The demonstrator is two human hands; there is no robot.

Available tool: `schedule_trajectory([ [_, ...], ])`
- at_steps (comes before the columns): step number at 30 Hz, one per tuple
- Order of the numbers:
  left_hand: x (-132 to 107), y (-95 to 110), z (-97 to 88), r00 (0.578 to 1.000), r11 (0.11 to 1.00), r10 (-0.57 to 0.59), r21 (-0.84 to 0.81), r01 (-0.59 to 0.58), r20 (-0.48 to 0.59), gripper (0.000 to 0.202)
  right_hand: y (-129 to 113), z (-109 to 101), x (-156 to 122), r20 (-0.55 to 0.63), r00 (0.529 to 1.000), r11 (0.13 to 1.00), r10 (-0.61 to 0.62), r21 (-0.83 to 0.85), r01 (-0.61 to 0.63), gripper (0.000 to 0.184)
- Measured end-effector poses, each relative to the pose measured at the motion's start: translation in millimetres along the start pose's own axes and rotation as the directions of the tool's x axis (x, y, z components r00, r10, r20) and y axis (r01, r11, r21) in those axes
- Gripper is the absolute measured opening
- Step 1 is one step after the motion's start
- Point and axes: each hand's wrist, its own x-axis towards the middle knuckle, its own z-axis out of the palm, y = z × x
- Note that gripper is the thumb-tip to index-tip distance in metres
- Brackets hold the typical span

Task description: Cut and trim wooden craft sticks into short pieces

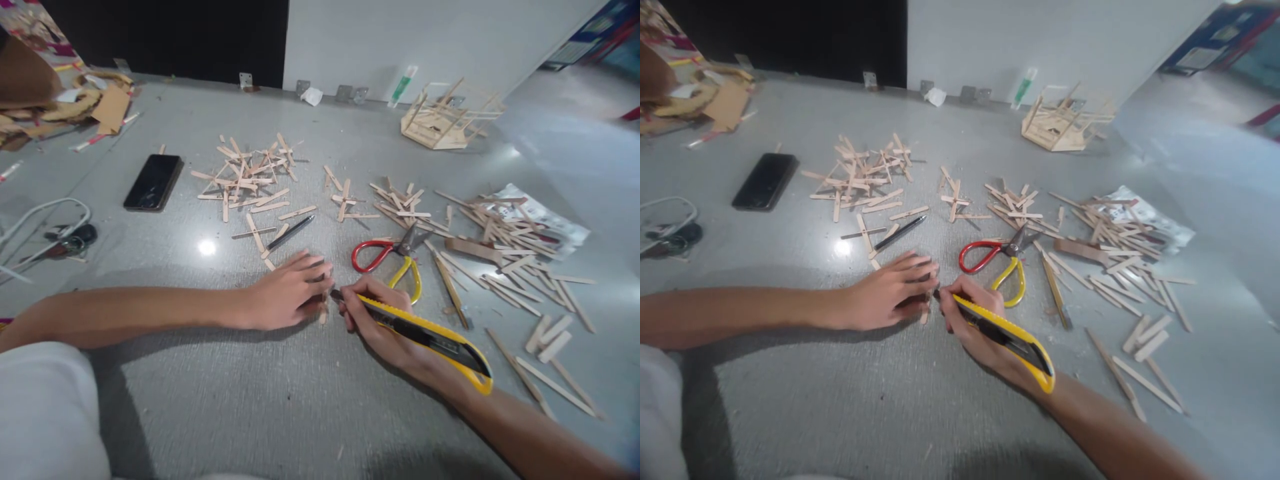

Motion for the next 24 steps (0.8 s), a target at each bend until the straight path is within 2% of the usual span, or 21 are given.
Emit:
schedule_trajectory([
  [2, 2, -1, -0.4, 1.0, 1.0, 0.024, 0.002, -0.024, -0.01, 0.03, 1, 1, -1, 0.003, 1.0, 1.0, 0.016, 0.014, -0.016, 0.035],
  [9, -2, -2, 6.6, 0.994, 1.0, 0.029, 0.014, -0.028, -0.103, 0.028, 3, 0, -1, 0.052, 0.998, 1.0, -0.027, -0.007, 0.027, 0.034],
  [14, -2, -3, 8.2, 0.994, 1.0, 0.014, 0.026, -0.011, -0.112, 0.028, 2, 0, -2, 0.027, 0.999, 0.998, -0.039, -0.044, 0.04, 0.036],
  [18, -5, 5, 1.6, 0.999, 0.989, -0.019, 0.147, 0.025, -0.044, 0.028, 2, 0, -3, 0.018, 0.999, 0.997, -0.032, -0.076, 0.033, 0.038],
  [22, -18, 28, -7.1, 0.983, 0.922, -0.163, 0.369, 0.12, 0.089, 0.046, 4, 0, -2, 0.051, 0.997, 0.996, -0.053, -0.065, 0.056, 0.035],
  [24, -23, 39, -8.7, 0.975, 0.919, -0.165, 0.381, 0.098, 0.149, 0.051, 3, 0, -1, 0.063, 0.996, 0.995, -0.063, -0.069, 0.068, 0.036],
])
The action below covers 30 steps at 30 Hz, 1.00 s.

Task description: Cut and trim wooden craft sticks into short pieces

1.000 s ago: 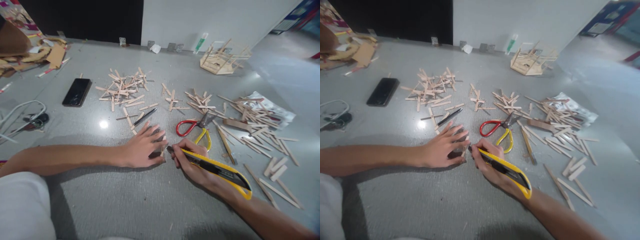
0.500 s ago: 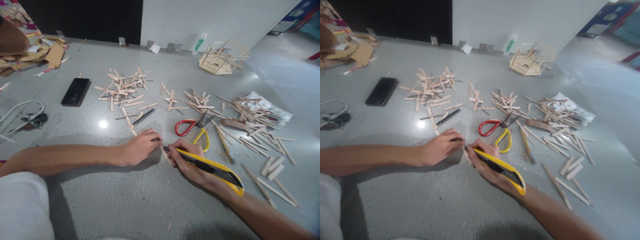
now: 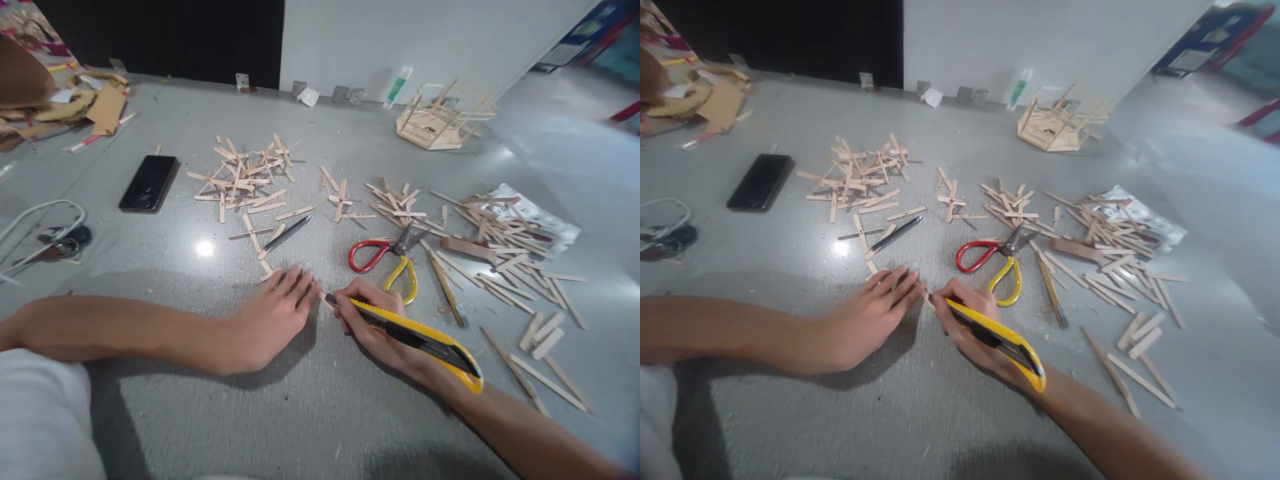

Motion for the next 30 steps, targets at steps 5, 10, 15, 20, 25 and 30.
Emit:
schedule_trajectory([
  [5, -1, 7, -0.4, 0.996, 0.998, 0.055, 0.012, -0.056, 0.064, 0.057, -3, -1, 3, 0.012, 1.0, 1.0, 0.014, -0.027, -0.013, 0.041],
  [10, 2, 5, 7.4, 0.995, 0.995, 0.102, -0.013, -0.102, 0.006, 0.063, -5, 0, 5, -0.023, 0.999, 0.993, -0.035, -0.116, 0.032, 0.047],
  [15, 8, 4, 11.8, 0.985, 0.984, 0.164, 0.079, -0.159, -0.056, 0.059, -3, 5, 4, 0.029, 0.998, 0.991, -0.051, -0.123, 0.055, 0.046],
  [20, 12, 6, 8.1, 0.974, 0.955, 0.223, 0.208, -0.211, -0.035, 0.058, -3, 3, 6, 0.108, 0.992, 0.989, -0.064, -0.13, 0.078, 0.042],
  [25, 13, 9, 9.9, 0.981, 0.962, 0.19, 0.21, -0.177, -0.04, 0.061, -1, -4, 7, 0.189, 0.976, 0.984, -0.106, -0.121, 0.13, 0.036],
  [30, 13, 11, 11.7, 0.988, 0.974, 0.154, 0.166, -0.151, 0.0, 0.06, 2, -8, 4, 0.216, 0.969, 0.98, -0.116, -0.131, 0.147, 0.035],
])
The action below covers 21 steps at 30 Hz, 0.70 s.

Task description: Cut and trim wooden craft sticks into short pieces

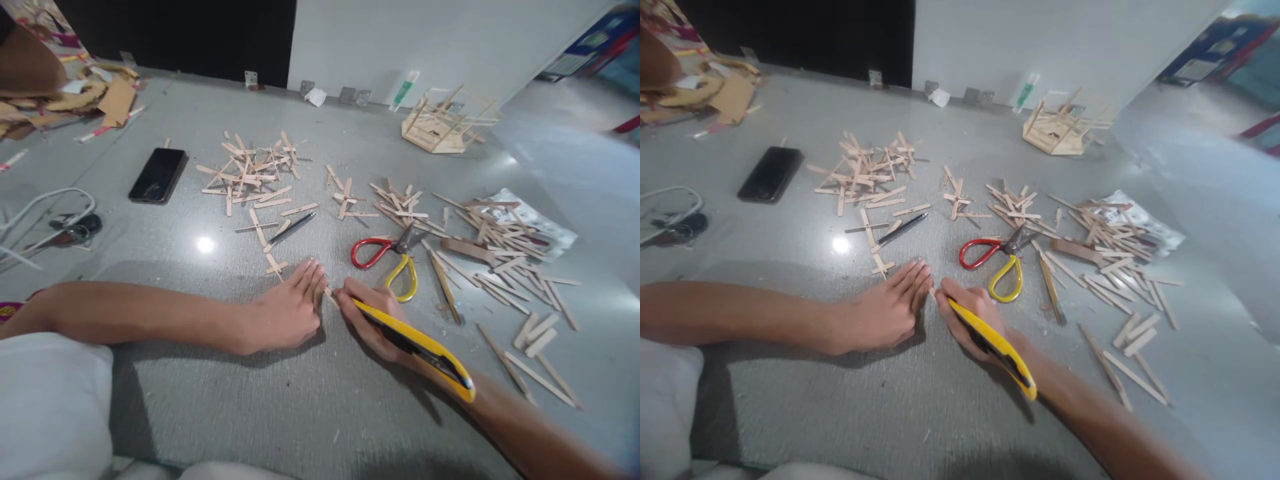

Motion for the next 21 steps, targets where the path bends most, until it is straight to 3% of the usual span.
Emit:
schedule_trajectory([
  [4, 0, 0, -2.3, 1.0, 1.0, 0.019, 0.011, -0.019, 0.007, 0.056, 0, 1, -1, -0.02, 1.0, 1.0, 0.017, 0.018, -0.017, 0.035],
  [7, -2, -1, -4.2, 1.0, 1.0, 0.004, -0.008, -0.004, -0.004, 0.057, -1, 1, -1, -0.039, 0.997, 0.991, 0.066, 0.124, -0.06, 0.04],
  [11, -3, -4, -7.5, 0.997, 0.992, -0.077, -0.103, 0.077, 0.006, 0.062, -1, 1, 0, -0.01, 0.981, 0.9, 0.193, 0.4, -0.173, 0.047],
  [16, -2, -8, -4.1, 0.976, 0.972, -0.21, -0.122, 0.201, -0.064, 0.057, -3, 0, 2, 0.024, 0.958, 0.8, 0.285, 0.545, -0.252, 0.046],
  [21, -1, -11, 7.9, 0.966, 0.97, -0.205, -0.166, 0.179, -0.16, 0.053, -3, -1, 0, -0.101, 0.925, 0.733, 0.366, 0.643, -0.219, 0.046],
])
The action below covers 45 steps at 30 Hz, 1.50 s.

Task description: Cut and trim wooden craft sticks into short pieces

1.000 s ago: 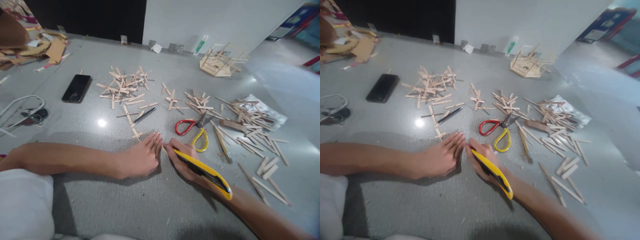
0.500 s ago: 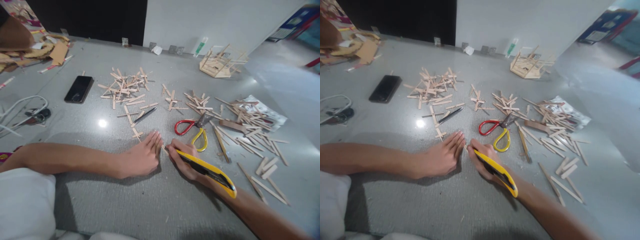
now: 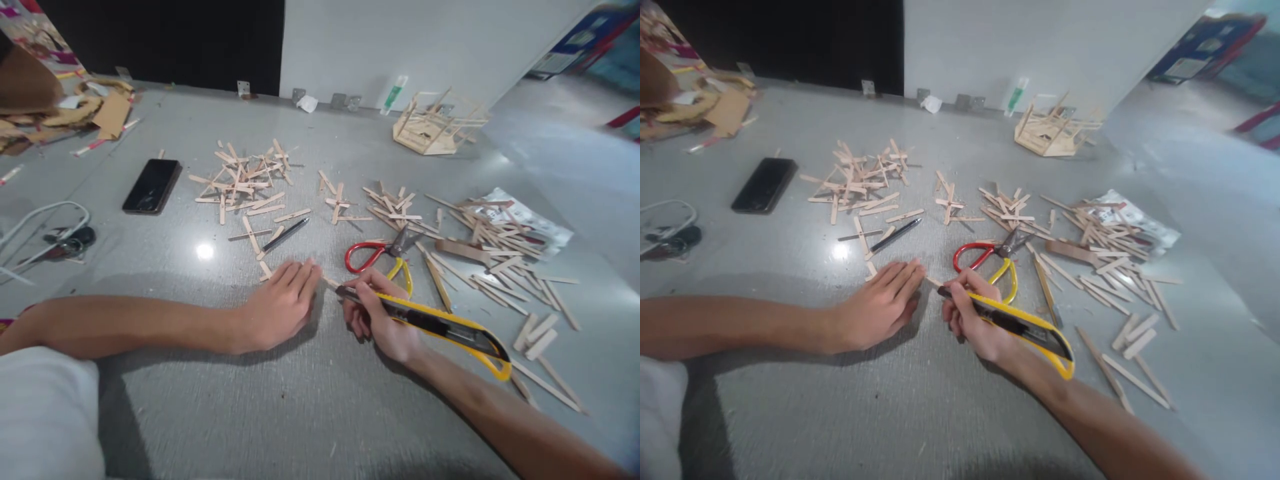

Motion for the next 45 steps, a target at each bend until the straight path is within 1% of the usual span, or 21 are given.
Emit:
schedule_trajectory([
  [4, 2, -5, 2.3, 0.998, 0.997, 0.049, -0.056, -0.047, 0.042, 0.054, 1, -2, 1, -0.102, 0.994, 0.998, -0.031, 0.043, 0.035, 0.044],
  [7, 6, -8, 1.3, 0.996, 0.992, 0.068, -0.113, -0.062, 0.051, 0.053, 1, -1, 3, -0.177, 0.982, 0.998, -0.062, 0.012, 0.065, 0.042],
  [9, 8, -9, 0.7, 0.997, 0.987, 0.065, -0.148, -0.059, 0.042, 0.054, 0, 0, 5, -0.202, 0.976, 0.997, -0.075, -0.012, 0.075, 0.042],
  [12, 9, -12, 1.4, 0.997, 0.977, 0.062, -0.207, -0.05, 0.052, 0.051, 0, 1, 6, -0.188, 0.98, 0.997, -0.072, -0.021, 0.069, 0.044],
  [17, 8, -20, 4.7, 0.998, 0.927, -0.028, -0.373, 0.048, 0.058, 0.026, 2, 1, 6, -0.162, 0.985, 0.997, -0.058, -0.056, 0.05, 0.047],
  [20, 10, -22, 2.6, 0.998, 0.906, -0.02, -0.421, 0.042, 0.055, 0.022, 3, 0, 6, -0.154, 0.987, 0.997, -0.053, -0.072, 0.042, 0.048],
  [27, 14, -21, -9.5, 0.998, 0.881, 0.028, -0.473, -0.001, 0.049, 0.02, 5, -1, 5, -0.129, 0.988, 0.993, -0.085, -0.095, 0.073, 0.046],
  [29, 13, -21, -9.7, 0.998, 0.88, 0.041, -0.475, -0.015, 0.044, 0.02, 5, -1, 4, -0.119, 0.989, 0.992, -0.086, -0.104, 0.074, 0.046],
  [31, 11, -23, -8.3, 0.997, 0.885, 0.065, -0.464, -0.039, 0.042, 0.024, 4, 0, 4, -0.106, 0.991, 0.992, -0.079, -0.107, 0.067, 0.046],
  [35, 9, -28, -6.3, 0.992, 0.887, 0.109, -0.456, -0.066, 0.068, 0.026, 4, 1, 4, -0.098, 0.993, 0.992, -0.065, -0.117, 0.053, 0.047],
  [40, 11, -31, -12.5, 0.986, 0.877, 0.141, -0.474, -0.082, 0.09, 0.023, 4, 0, 5, -0.096, 0.993, 0.992, -0.066, -0.117, 0.055, 0.047],
  [42, 13, -32, -16.8, 0.985, 0.873, 0.143, -0.482, -0.078, 0.1, 0.02, 4, 0, 5, -0.088, 0.994, 0.991, -0.071, -0.12, 0.061, 0.046],
  [45, 17, -31, -21.9, 0.989, 0.876, 0.098, -0.481, -0.033, 0.112, 0.015, 2, 0, 4, -0.092, 0.993, 0.989, -0.074, -0.138, 0.061, 0.044],
])
